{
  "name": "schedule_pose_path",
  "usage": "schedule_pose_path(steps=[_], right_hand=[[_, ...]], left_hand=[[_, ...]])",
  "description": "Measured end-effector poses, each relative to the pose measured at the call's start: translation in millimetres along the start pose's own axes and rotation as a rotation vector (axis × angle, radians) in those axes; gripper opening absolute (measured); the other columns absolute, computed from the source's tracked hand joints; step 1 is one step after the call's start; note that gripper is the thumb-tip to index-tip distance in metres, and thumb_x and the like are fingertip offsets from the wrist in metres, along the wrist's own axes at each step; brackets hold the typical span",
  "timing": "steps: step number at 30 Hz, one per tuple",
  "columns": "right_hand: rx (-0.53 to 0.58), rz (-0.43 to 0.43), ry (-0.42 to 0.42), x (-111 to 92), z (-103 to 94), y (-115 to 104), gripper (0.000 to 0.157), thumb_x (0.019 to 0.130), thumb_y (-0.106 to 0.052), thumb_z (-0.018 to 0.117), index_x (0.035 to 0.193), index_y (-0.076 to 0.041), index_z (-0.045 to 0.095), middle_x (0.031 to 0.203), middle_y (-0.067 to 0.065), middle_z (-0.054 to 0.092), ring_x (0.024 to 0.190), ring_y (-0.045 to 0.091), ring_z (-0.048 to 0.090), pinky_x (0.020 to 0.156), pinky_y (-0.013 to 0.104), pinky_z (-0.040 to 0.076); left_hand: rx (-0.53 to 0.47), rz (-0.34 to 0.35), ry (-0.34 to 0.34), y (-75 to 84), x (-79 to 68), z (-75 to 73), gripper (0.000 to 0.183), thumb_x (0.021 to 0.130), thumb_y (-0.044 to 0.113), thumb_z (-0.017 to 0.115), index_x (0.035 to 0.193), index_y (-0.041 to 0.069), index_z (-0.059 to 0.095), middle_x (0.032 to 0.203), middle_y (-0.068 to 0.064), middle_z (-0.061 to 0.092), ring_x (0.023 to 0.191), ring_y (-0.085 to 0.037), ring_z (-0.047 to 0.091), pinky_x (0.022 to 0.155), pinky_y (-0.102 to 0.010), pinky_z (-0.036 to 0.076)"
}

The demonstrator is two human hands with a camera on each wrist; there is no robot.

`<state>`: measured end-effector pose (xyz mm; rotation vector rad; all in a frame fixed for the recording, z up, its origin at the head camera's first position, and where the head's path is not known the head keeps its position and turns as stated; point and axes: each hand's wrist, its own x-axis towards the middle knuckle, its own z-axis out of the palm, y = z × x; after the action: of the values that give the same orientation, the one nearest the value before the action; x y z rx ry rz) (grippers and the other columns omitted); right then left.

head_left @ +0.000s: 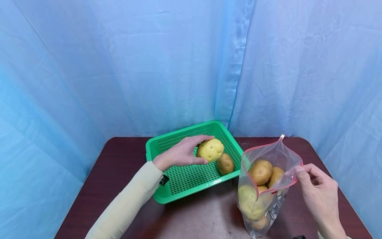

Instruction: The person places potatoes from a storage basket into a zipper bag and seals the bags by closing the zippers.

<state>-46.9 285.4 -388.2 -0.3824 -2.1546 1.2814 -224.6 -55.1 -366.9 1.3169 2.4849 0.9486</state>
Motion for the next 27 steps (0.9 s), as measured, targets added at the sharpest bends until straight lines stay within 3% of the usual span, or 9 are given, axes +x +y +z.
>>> schedule_pose_path(steps=[5, 13, 19, 23, 27], right_hand=[[-0.004, 0.001, -0.002, -0.4, 0.2, -0.4, 0.021, 0.101, -0.013, 0.068, 0.081, -0.005, 0.068, 0.061, -0.008, 0.058, 0.05, 0.011, 0.034, 0.044, 0.029, 0.025], [0.008, -0.016, 0.001, -0.5, 1.3, -1.1, 0.021, 0.101, -0.011, 0.067, 0.081, -0.003, 0.069, 0.065, -0.01, 0.064, 0.049, 0.011, 0.035, 0.044, 0.029, 0.026], [0.012, -0.032, -0.001, -0.4, 1.4, -0.8, 0.02, 0.101, -0.01, 0.067, 0.082, -0.003, 0.069, 0.066, -0.011, 0.064, 0.049, 0.011, 0.035, 0.045, 0.029, 0.026], [0.014, -0.037, -0.003, -0.5, 0.9, -0.8, 0.02, 0.101, -0.009, 0.067, 0.082, -0.002, 0.07, 0.068, -0.012, 0.066, 0.049, 0.011, 0.035, 0.044, 0.028, 0.026], [0.02, -0.037, -0.004, -0.9, -0.3, -1.2, 0.02, 0.101, -0.008, 0.067, 0.082, -0.002, 0.07, 0.069, -0.012, 0.067, 0.049, 0.011, 0.035, 0.044, 0.028, 0.026]], left_hand=[[0.012, 0.074, 0.049, 11.1, -4.2, -3.2, 0.077, 0.086, 0.025, 0.086, 0.153, 0.012, 0.049, 0.143, -0.002, 0.058, 0.125, -0.017, 0.055, 0.097, -0.035, 0.053], [-0.027, 0.185, 0.156, 33.3, -8.2, -5.9, 0.078, 0.087, 0.021, 0.085, 0.156, 0.013, 0.047, 0.142, -0.004, 0.051, 0.128, -0.018, 0.05, 0.096, -0.035, 0.052], [-0.058, 0.293, 0.226, 50.4, -5.6, -6.8, 0.081, 0.087, 0.017, 0.086, 0.156, 0.007, 0.046, 0.142, -0.007, 0.052, 0.13, -0.017, 0.05, 0.102, -0.03, 0.049], [-0.096, 0.386, 0.25, 63.0, -1.4, -5.8, 0.078, 0.085, 0.014, 0.087, 0.151, 0.001, 0.048, 0.14, -0.011, 0.055, 0.128, -0.017, 0.053, 0.103, -0.026, 0.048], [-0.118, 0.437, 0.25, 77.5, 3.9, -4.2, 0.075, 0.083, 0.015, 0.089, 0.146, 0.0, 0.051, 0.138, -0.011, 0.059, 0.123, -0.014, 0.056, 0.102, -0.024, 0.048]])
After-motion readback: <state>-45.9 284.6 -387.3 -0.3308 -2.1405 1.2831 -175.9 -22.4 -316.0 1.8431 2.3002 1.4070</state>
